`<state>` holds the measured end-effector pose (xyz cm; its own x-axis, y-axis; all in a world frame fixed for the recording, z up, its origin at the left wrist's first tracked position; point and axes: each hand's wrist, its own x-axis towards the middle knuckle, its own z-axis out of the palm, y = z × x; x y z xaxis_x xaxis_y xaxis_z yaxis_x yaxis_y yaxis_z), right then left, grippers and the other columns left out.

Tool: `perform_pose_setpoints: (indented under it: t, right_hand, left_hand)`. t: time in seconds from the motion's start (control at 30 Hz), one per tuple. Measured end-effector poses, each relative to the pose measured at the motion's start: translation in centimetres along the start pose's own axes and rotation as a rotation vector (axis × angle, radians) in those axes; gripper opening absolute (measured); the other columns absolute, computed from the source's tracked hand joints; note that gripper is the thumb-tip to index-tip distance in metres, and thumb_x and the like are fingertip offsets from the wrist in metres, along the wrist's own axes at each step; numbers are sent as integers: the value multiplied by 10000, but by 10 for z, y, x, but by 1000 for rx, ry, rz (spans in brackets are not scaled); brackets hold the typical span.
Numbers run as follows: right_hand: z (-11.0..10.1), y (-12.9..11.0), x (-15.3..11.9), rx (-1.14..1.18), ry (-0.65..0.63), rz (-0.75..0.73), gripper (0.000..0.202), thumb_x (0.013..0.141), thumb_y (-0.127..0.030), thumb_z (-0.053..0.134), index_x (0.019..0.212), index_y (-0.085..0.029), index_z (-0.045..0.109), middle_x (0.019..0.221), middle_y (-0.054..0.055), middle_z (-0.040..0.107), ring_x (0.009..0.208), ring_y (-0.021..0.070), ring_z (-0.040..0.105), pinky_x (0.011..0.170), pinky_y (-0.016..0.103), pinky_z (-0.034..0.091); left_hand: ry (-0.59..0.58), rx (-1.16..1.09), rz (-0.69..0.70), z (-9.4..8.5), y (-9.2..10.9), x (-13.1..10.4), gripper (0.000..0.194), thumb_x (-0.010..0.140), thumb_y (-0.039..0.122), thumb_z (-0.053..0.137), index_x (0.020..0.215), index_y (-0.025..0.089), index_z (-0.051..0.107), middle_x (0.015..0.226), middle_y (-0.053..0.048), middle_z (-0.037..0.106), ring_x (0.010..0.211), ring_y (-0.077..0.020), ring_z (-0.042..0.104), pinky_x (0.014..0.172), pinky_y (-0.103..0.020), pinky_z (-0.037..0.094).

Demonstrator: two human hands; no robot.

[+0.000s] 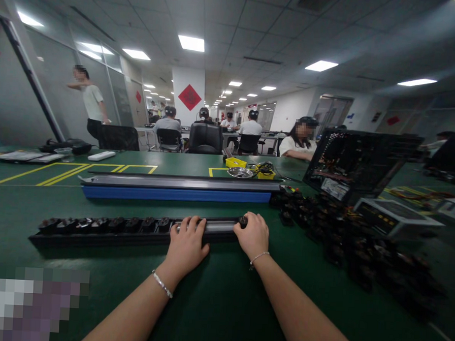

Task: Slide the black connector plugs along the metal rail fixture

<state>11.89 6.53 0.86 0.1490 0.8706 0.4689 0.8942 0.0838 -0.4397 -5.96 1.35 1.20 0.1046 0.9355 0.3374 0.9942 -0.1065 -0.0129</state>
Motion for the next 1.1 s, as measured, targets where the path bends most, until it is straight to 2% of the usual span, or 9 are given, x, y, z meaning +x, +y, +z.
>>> perform_pose_setpoints:
  t: [0.63, 1.1]
  right_hand:
    - [-2, 12, 7, 93, -5, 50, 195, 683, -252, 485, 834, -171, 578, 838, 69, 601, 854, 216, 527, 780, 296, 385]
    - [-2, 19, 10, 152, 15, 129, 257, 668, -217, 487, 903, -149, 568, 903, 93, 584, 850, 213, 550, 746, 283, 414]
  left_hand:
    - [59, 1, 24, 5, -3, 0, 562, 752, 419, 463, 1278, 231, 410, 1339, -90, 418, 1231, -283, 309, 981, -479, 232]
    - [83, 15, 38, 8, -3, 0, 558, 752, 410, 466, 1278, 232, 409, 1329, -88, 430, 1218, -281, 326, 955, -482, 264]
